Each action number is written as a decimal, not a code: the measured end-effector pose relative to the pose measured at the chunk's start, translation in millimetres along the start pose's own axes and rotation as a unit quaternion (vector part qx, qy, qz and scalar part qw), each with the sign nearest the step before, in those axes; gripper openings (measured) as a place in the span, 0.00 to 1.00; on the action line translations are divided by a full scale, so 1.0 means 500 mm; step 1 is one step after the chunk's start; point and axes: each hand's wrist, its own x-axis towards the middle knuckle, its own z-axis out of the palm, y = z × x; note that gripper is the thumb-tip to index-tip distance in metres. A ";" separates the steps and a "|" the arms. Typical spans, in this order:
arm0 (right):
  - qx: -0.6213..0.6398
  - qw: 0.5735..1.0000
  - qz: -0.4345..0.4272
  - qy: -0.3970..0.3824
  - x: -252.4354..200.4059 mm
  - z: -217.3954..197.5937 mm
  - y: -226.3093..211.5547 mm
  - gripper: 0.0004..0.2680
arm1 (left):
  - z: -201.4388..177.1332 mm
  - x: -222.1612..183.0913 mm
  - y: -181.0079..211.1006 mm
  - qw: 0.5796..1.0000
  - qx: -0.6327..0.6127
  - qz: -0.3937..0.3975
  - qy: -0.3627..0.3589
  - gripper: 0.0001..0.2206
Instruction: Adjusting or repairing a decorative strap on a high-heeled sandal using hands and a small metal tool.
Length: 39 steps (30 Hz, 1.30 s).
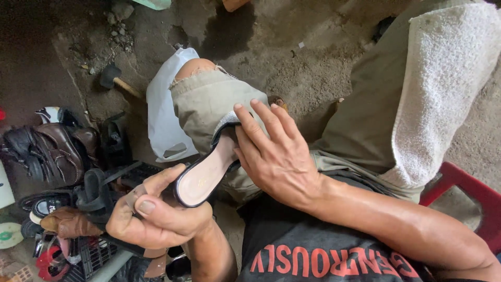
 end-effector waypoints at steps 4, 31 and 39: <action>0.045 0.999 0.016 -0.018 0.005 0.010 0.003 0.10 | -0.004 -0.006 0.000 1.000 -0.011 -0.006 -0.001 0.10; 0.060 0.997 0.030 0.024 0.016 0.054 0.000 0.06 | -0.016 -0.021 -0.015 0.998 -0.060 0.011 0.008 0.08; 0.177 0.983 -0.010 0.057 0.064 0.063 0.013 0.05 | 0.003 0.002 -0.013 0.996 -0.052 0.027 0.072 0.11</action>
